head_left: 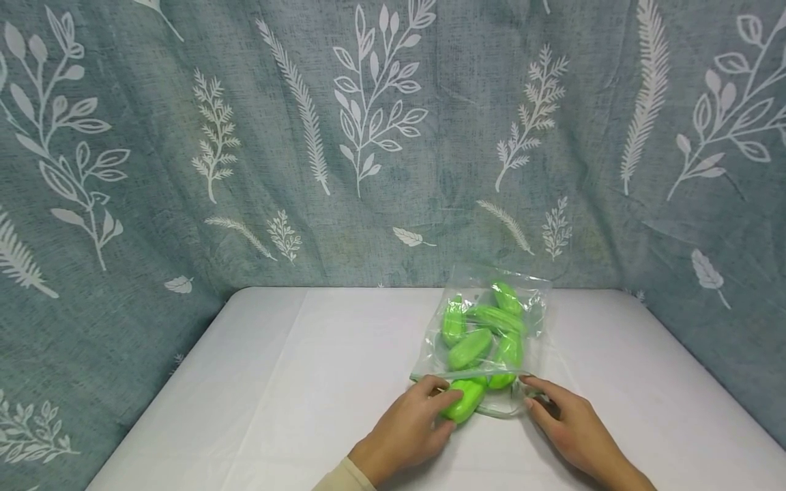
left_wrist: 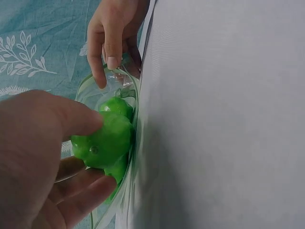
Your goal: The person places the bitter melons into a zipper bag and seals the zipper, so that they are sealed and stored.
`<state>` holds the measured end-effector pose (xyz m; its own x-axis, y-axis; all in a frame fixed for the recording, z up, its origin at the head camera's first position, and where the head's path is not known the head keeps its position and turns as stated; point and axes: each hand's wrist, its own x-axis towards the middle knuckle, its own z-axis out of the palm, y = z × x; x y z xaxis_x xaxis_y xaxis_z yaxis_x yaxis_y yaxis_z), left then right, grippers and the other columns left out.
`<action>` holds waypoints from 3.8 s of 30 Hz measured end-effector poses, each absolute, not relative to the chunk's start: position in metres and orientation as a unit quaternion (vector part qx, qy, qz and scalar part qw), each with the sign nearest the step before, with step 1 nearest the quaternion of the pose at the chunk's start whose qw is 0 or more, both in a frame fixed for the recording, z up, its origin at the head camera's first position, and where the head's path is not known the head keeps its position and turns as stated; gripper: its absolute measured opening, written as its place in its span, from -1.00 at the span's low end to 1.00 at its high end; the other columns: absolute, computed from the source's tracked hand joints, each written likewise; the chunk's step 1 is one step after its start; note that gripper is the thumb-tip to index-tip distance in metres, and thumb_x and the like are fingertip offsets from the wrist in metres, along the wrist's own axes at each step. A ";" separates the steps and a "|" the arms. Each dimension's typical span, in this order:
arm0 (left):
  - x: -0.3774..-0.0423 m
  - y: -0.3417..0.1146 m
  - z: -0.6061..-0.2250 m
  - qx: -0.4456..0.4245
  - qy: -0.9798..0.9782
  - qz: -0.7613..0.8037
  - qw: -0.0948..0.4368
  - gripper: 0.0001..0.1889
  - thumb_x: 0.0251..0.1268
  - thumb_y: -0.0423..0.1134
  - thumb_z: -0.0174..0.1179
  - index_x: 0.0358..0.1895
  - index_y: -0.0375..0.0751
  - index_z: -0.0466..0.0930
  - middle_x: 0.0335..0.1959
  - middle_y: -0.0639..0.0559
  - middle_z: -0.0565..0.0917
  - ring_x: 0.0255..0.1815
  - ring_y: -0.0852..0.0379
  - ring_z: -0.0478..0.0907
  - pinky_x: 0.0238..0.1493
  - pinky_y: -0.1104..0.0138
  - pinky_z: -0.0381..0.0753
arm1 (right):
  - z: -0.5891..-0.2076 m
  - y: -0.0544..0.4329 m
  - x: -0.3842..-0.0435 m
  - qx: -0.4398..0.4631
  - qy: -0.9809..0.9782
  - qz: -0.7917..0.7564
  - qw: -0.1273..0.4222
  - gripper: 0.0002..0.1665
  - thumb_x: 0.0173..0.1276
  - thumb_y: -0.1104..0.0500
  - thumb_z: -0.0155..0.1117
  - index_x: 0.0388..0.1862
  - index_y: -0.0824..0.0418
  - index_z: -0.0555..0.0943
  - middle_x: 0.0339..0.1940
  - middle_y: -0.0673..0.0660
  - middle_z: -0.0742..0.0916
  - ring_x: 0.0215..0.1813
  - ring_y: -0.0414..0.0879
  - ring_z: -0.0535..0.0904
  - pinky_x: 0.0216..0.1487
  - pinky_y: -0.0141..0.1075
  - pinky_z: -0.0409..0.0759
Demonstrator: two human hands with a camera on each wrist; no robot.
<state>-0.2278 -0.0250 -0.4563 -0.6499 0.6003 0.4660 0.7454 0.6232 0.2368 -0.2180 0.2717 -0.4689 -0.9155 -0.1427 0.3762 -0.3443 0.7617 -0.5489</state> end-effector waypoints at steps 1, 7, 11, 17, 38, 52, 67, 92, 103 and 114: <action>-0.227 -0.025 -0.456 -0.382 -0.884 -0.205 0.175 -0.52 0.23 -0.14 0.40 0.24 0.02 0.62 0.14 0.00 0.56 0.06 0.20 0.57 0.02 0.40 0.59 | -0.469 0.272 -0.218 0.131 -0.925 0.319 0.157 -0.54 0.46 0.05 0.30 0.31 0.05 0.58 0.13 0.07 0.72 0.22 0.13 0.58 0.18 0.15 0.50; -0.223 -0.029 -0.455 -0.400 -0.875 -0.169 0.214 -0.63 0.22 -0.09 0.40 0.11 0.05 0.68 0.16 0.03 0.56 0.10 0.16 0.56 -0.02 0.36 0.63 | -0.471 0.272 -0.218 0.132 -0.925 0.321 0.156 -0.54 0.46 0.06 0.29 0.31 0.05 0.58 0.12 0.05 0.73 0.21 0.11 0.59 0.17 0.13 0.51; -0.220 -0.032 -0.453 -0.423 -0.859 -0.151 0.244 -0.70 0.20 -0.09 0.41 0.01 0.03 0.73 0.11 0.05 0.59 0.10 0.18 0.56 -0.01 0.39 0.62 | -0.472 0.273 -0.218 0.133 -0.925 0.317 0.162 -0.55 0.46 0.05 0.30 0.30 0.05 0.59 0.11 0.05 0.73 0.21 0.11 0.60 0.16 0.12 0.52; -0.218 -0.030 -0.451 -0.439 -0.855 -0.137 0.240 -0.74 0.24 -0.09 0.38 -0.04 -0.03 0.75 0.09 0.06 0.58 0.11 0.21 0.54 0.02 0.43 0.59 | -0.472 0.273 -0.218 0.139 -0.924 0.314 0.171 -0.55 0.46 0.06 0.30 0.29 0.05 0.59 0.12 0.03 0.73 0.20 0.09 0.61 0.15 0.11 0.53; -0.212 -0.011 -0.449 -0.424 -0.877 -0.063 0.217 -0.51 0.28 0.00 0.31 0.22 -0.11 0.57 0.26 -0.10 0.46 0.26 0.05 0.47 -0.02 0.35 0.64 | -0.472 0.273 -0.216 0.141 -0.923 0.311 0.175 -0.55 0.46 0.05 0.29 0.30 0.05 0.59 0.11 0.04 0.73 0.20 0.12 0.60 0.16 0.13 0.51; -0.213 0.000 -0.446 -0.423 -0.878 -0.021 0.224 -0.43 0.24 0.06 0.32 0.25 -0.16 0.55 0.24 -0.13 0.48 0.20 0.04 0.49 0.11 0.33 0.58 | -0.471 0.272 -0.217 0.136 -0.925 0.315 0.165 -0.55 0.46 0.06 0.30 0.29 0.07 0.59 0.12 0.07 0.73 0.20 0.13 0.60 0.15 0.14 0.53; -0.218 0.013 -0.448 -0.423 -0.877 -0.006 0.228 -0.37 0.22 0.07 0.31 0.27 -0.23 0.49 0.19 -0.10 0.43 0.13 0.07 0.43 0.04 0.36 0.57 | -0.468 0.271 -0.217 0.139 -0.923 0.317 0.167 -0.55 0.45 0.08 0.31 0.29 0.09 0.59 0.18 0.10 0.70 0.19 0.09 0.61 0.12 0.12 0.55; -0.220 0.021 -0.446 -0.402 -0.907 -0.001 0.125 -0.23 0.35 0.16 0.18 0.48 -0.24 0.30 0.49 -0.21 0.24 0.49 -0.08 0.23 0.41 0.25 0.30 | -0.469 0.271 -0.217 0.139 -0.921 0.315 0.183 -0.56 0.44 0.10 0.32 0.28 0.06 0.61 0.13 0.09 0.72 0.17 0.07 0.62 0.10 0.09 0.58; -0.225 0.026 -0.447 -0.404 -0.905 0.012 0.135 -0.19 0.32 0.17 0.19 0.49 -0.26 0.26 0.38 -0.13 0.32 0.36 0.04 0.29 0.34 0.35 0.35 | -0.471 0.271 -0.217 0.144 -0.920 0.312 0.187 -0.56 0.45 0.09 0.31 0.28 0.09 0.60 0.14 0.10 0.72 0.18 0.08 0.62 0.10 0.09 0.57; -0.219 0.021 -0.448 -0.404 -0.907 0.010 0.117 -0.19 0.33 0.18 0.17 0.51 -0.24 0.25 0.49 -0.20 0.23 0.49 -0.07 0.20 0.43 0.26 0.26 | -0.468 0.271 -0.217 0.136 -0.922 0.322 0.167 -0.55 0.47 0.08 0.29 0.29 0.11 0.59 0.15 0.14 0.71 0.20 0.15 0.60 0.12 0.13 0.55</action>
